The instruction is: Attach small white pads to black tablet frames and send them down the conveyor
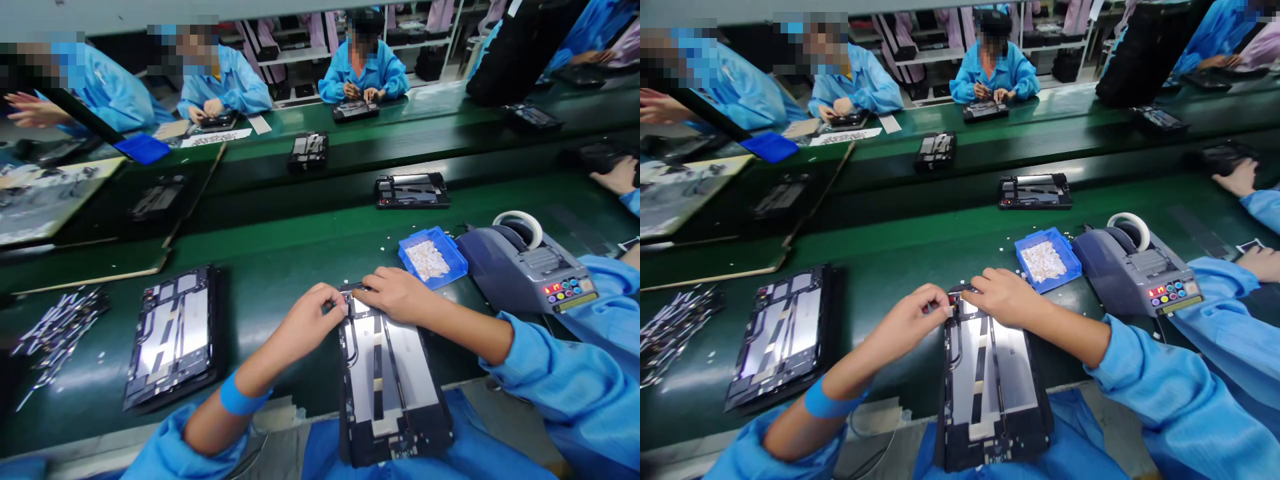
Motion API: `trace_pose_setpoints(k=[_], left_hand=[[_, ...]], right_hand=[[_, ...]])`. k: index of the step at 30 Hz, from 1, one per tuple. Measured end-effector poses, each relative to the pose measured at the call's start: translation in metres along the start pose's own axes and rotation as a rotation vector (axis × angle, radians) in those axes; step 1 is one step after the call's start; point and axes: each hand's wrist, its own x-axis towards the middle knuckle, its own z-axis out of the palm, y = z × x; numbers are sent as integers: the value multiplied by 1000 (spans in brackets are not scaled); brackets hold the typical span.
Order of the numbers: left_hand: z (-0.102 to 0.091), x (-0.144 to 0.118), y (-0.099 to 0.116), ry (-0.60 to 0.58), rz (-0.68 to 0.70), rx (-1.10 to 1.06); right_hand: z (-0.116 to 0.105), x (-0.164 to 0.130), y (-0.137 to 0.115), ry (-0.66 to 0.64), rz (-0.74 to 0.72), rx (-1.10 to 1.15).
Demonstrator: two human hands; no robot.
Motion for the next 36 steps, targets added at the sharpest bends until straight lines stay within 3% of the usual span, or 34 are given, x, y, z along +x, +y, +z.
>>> trace_pose_setpoints(k=[9, 15, 31, 36], left_hand=[[12, 30, -8, 36, -145, -54], [20, 27, -7, 79, -220, -130], [41, 16, -10, 262, -138, 38], [53, 16, -16, 385, -256, -85]], right_hand=[[5, -2, 2, 23, 6, -5], [5, -2, 3, 22, 10, 39], [2, -1, 1, 21, 8, 27], [2, 0, 2, 5, 10, 28]])
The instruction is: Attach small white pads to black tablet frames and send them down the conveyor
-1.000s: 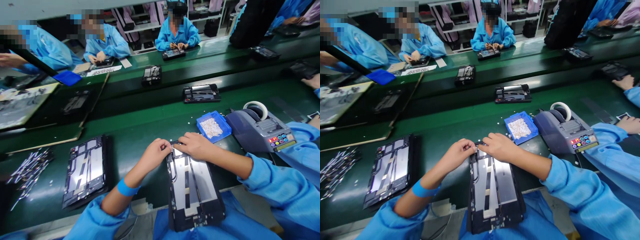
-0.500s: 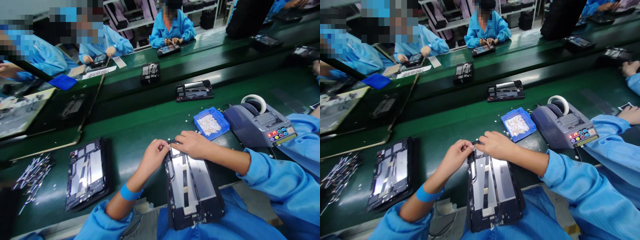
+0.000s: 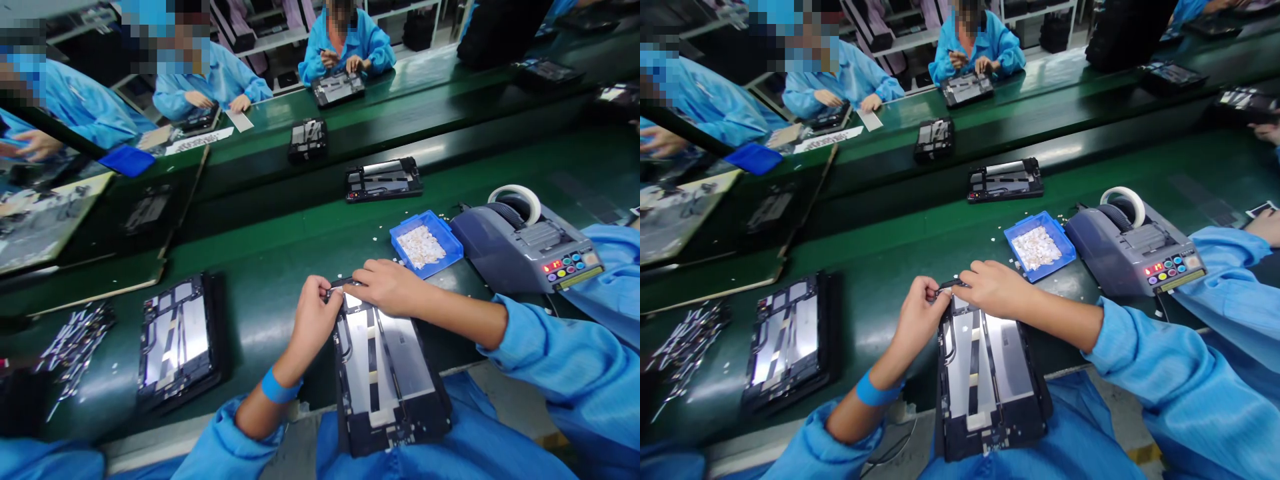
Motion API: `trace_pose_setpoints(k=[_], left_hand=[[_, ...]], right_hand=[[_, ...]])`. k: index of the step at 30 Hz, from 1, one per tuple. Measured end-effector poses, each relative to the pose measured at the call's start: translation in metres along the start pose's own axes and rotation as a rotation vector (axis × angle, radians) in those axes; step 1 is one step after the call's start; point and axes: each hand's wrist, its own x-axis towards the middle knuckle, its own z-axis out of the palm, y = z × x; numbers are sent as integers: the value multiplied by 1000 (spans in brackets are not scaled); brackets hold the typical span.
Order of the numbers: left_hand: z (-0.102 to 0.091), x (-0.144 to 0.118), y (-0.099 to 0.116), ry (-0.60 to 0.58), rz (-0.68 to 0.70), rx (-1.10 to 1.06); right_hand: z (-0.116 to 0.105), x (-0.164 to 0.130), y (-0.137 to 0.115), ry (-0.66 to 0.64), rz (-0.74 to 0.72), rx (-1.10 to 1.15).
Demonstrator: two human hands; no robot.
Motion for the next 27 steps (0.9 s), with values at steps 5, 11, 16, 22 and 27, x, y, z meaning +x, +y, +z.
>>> trace_pose_setpoints(k=[5, 11, 16, 22, 27], left_hand=[[11, 2, -2, -19, -196, -350], [17, 10, 2, -35, -204, -445], [2, -3, -1, -4, -114, -255], [-23, -84, -27, -122, -64, -106], [-7, -130, -18, -221, 72, -95]], right_hand=[[3, -2, 2, 14, -12, -14], [6, -1, 1, 17, -13, -29], [2, -4, 4, 90, -11, 4], [-28, -84, -31, 206, 609, 303], [-39, -123, -88, -90, 704, 662]])
